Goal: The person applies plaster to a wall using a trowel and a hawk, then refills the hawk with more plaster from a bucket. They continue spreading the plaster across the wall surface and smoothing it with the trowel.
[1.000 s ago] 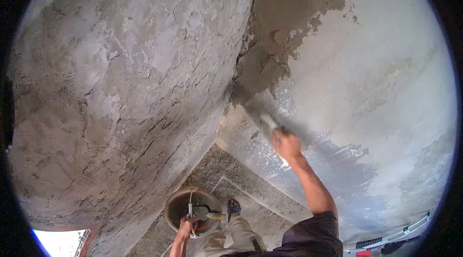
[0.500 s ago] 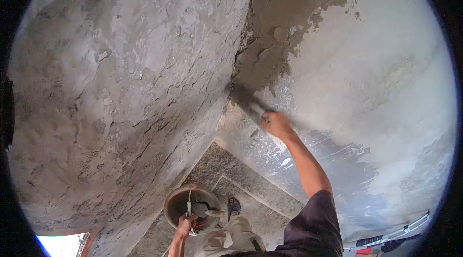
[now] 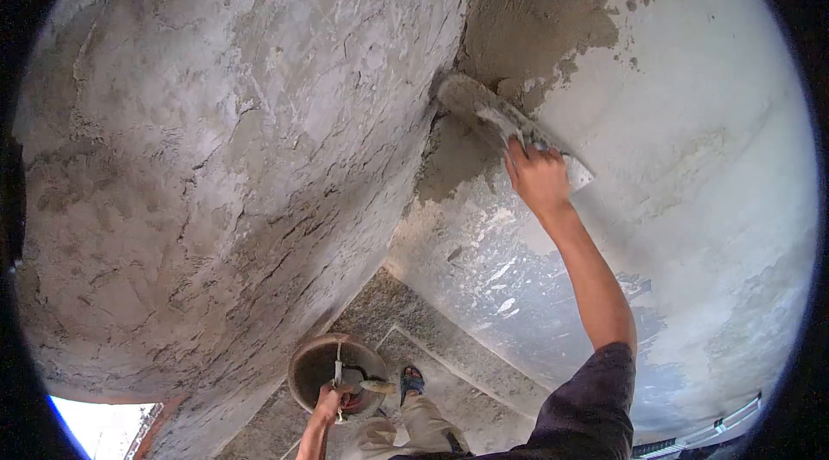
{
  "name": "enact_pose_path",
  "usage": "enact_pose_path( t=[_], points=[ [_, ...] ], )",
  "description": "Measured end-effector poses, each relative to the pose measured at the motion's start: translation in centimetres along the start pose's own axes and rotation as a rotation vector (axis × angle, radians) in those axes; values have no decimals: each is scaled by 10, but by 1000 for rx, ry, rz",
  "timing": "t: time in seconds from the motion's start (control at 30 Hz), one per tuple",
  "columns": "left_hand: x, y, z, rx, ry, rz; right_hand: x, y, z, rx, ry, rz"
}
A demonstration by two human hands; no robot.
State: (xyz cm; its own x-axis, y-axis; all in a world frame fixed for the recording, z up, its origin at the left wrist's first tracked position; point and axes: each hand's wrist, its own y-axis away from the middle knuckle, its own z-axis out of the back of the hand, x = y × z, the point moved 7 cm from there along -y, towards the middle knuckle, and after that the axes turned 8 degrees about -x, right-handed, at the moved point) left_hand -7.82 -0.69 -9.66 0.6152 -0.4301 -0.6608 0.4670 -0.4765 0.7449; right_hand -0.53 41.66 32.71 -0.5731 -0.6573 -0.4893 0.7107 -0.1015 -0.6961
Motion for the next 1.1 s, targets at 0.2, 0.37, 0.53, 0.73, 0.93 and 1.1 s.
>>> enact_pose_path(
  t=[0.2, 0.37, 0.53, 0.73, 0.93, 1.1],
  points=[
    [-9, 11, -2, -15, -2, 6, 13, 25, -82, 248, -78, -329],
    [-2, 17, 0, 6, 48, 23, 66, 124, -148, 484, -161, -139],
    [6, 18, 7, 16, 17, 49, 90, 163, -125, 576, -329, -168],
    [9, 14, 6, 17, 55, 11, 8, 32, -19, -84, -320, -368],
    [15, 13, 11, -4, -4, 32, 3, -6, -55, 152, -125, -310],
    [9, 17, 14, -62, 27, 20, 9, 11, -64, 203, -184, -317]
  ],
)
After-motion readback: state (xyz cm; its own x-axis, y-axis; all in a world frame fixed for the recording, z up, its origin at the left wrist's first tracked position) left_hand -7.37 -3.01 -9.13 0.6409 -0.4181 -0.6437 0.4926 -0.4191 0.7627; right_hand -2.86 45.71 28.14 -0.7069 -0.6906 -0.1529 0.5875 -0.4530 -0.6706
